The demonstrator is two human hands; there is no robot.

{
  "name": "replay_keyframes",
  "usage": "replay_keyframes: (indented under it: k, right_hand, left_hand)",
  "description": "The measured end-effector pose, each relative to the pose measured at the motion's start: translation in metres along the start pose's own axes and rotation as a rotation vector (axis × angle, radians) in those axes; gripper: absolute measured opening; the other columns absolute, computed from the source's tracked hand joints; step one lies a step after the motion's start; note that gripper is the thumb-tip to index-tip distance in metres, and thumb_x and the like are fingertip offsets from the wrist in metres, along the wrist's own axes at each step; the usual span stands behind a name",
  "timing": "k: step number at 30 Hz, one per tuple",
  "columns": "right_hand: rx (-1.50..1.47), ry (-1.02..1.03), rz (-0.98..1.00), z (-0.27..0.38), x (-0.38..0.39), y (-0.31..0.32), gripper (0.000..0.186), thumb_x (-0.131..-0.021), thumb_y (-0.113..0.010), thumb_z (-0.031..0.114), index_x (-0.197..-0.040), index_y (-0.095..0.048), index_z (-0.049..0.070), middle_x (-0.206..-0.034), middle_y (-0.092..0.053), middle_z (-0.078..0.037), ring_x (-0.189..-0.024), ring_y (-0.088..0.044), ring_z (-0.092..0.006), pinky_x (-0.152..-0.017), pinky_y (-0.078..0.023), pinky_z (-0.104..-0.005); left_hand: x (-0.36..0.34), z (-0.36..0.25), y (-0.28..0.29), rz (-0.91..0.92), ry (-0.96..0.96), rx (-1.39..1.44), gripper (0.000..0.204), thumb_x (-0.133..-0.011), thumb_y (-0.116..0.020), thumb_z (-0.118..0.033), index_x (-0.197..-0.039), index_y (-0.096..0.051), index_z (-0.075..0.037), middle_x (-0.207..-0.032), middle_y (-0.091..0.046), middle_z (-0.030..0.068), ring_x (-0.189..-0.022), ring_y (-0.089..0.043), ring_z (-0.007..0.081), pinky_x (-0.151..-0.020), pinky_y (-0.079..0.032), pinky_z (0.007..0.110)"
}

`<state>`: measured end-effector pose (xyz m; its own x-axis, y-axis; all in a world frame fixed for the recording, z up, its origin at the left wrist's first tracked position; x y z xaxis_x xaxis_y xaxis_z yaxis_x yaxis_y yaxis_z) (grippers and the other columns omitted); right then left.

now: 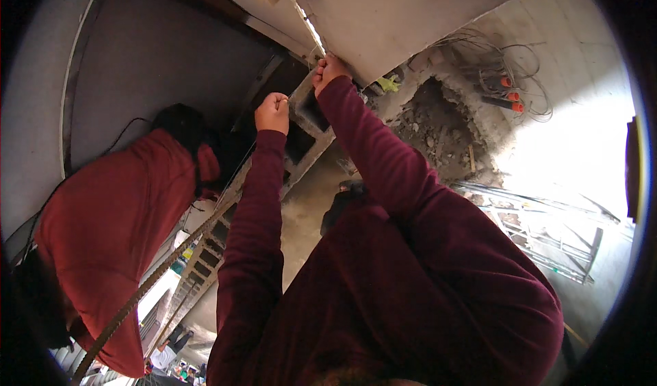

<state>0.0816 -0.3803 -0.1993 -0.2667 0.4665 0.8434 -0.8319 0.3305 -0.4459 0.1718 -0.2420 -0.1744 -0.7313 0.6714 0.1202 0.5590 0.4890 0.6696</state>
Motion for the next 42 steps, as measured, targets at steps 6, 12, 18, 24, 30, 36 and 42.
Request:
replay_keyframes:
  k: [6, 12, 18, 24, 30, 36, 42]
  right_hand:
    - [-0.066, -0.012, -0.001, 0.002, -0.003, 0.004, 0.015, -0.086, -0.053, 0.024, -0.078, -0.043, 0.016, -0.063, -0.042, 0.003, -0.047, -0.036, -0.0080, -0.039, -0.029, -0.0213]
    - [-0.092, 0.012, 0.023, 0.003, -0.012, -0.002, 0.014, -0.086, -0.051, 0.022, -0.077, -0.042, 0.016, -0.060, -0.040, 0.003, -0.045, -0.033, -0.0083, -0.039, -0.027, -0.0223]
    - [-0.124, 0.023, 0.008, -0.004, -0.020, 0.001, 0.013, -0.086, -0.052, 0.022, -0.079, -0.043, 0.016, -0.060, -0.040, 0.003, -0.045, -0.035, -0.0089, -0.039, -0.029, -0.0239]
    - [-0.112, 0.030, 0.099, -0.003, -0.026, 0.009, 0.014, -0.084, -0.055, 0.024, -0.080, -0.048, 0.012, -0.064, -0.045, 0.002, -0.047, -0.041, -0.0099, -0.040, -0.032, -0.0242]
    - [0.078, 0.022, 0.086, 0.011, 0.024, 0.010, 0.008, -0.085, -0.057, 0.020, -0.082, -0.050, 0.016, -0.066, -0.049, 0.004, -0.049, -0.041, -0.0071, -0.043, -0.032, -0.0213]
    - [0.199, 0.057, 0.053, 0.014, 0.017, 0.009, 0.007, -0.083, -0.056, 0.018, -0.082, -0.049, 0.015, -0.066, -0.049, 0.003, -0.051, -0.043, -0.0075, -0.043, -0.032, -0.0210]
    - [0.064, 0.065, -0.019, 0.006, -0.004, 0.005, 0.008, -0.083, -0.053, 0.016, -0.078, -0.047, 0.014, -0.064, -0.046, 0.003, -0.048, -0.040, -0.0080, -0.040, -0.030, -0.0216]
  left_hand:
    - [0.000, -0.003, 0.000, 0.023, 0.017, 0.041, 0.012, -0.076, -0.057, -0.010, -0.082, -0.062, -0.002, -0.064, -0.058, 0.0034, -0.057, -0.052, 0.0099, -0.057, -0.042, 0.026]
    - [-0.002, -0.001, -0.002, 0.010, -0.032, 0.046, 0.012, -0.076, -0.057, -0.011, -0.082, -0.062, -0.002, -0.065, -0.058, 0.0028, -0.059, -0.052, 0.0094, -0.058, -0.043, 0.026]
    - [-0.001, -0.003, -0.002, 0.007, 0.001, 0.013, 0.013, -0.075, -0.055, -0.013, -0.082, -0.063, -0.005, -0.070, -0.063, 0.0099, -0.063, -0.061, 0.0205, -0.061, -0.046, 0.031]
    - [-0.003, -0.005, -0.002, 0.018, -0.015, -0.014, 0.013, -0.075, -0.055, -0.013, -0.081, -0.063, -0.005, -0.068, -0.062, 0.0095, -0.062, -0.060, 0.0203, -0.060, -0.046, 0.032]
    - [-0.003, 0.006, -0.004, 0.014, -0.010, 0.028, 0.012, -0.075, -0.055, -0.012, -0.080, -0.063, -0.005, -0.067, -0.062, 0.0093, -0.060, -0.060, 0.0193, -0.060, -0.046, 0.031]
    - [-0.004, 0.004, -0.005, 0.012, -0.019, 0.038, 0.012, -0.075, -0.056, -0.012, -0.080, -0.062, -0.004, -0.066, -0.062, 0.0091, -0.059, -0.060, 0.0183, -0.059, -0.046, 0.030]
    - [-0.003, 0.001, -0.004, 0.014, -0.014, 0.040, 0.012, -0.075, -0.055, -0.011, -0.080, -0.062, -0.004, -0.066, -0.062, 0.0090, -0.060, -0.060, 0.0173, -0.059, -0.046, 0.030]
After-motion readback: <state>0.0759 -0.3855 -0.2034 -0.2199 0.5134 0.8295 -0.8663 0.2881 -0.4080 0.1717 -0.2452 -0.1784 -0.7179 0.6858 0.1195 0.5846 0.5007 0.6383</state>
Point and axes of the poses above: each hand's wrist, its own x-axis away from the middle knuckle, its own y-axis out of the back of the hand, z = x × y, the point moved 3 cm from there along -x, towards the middle knuckle
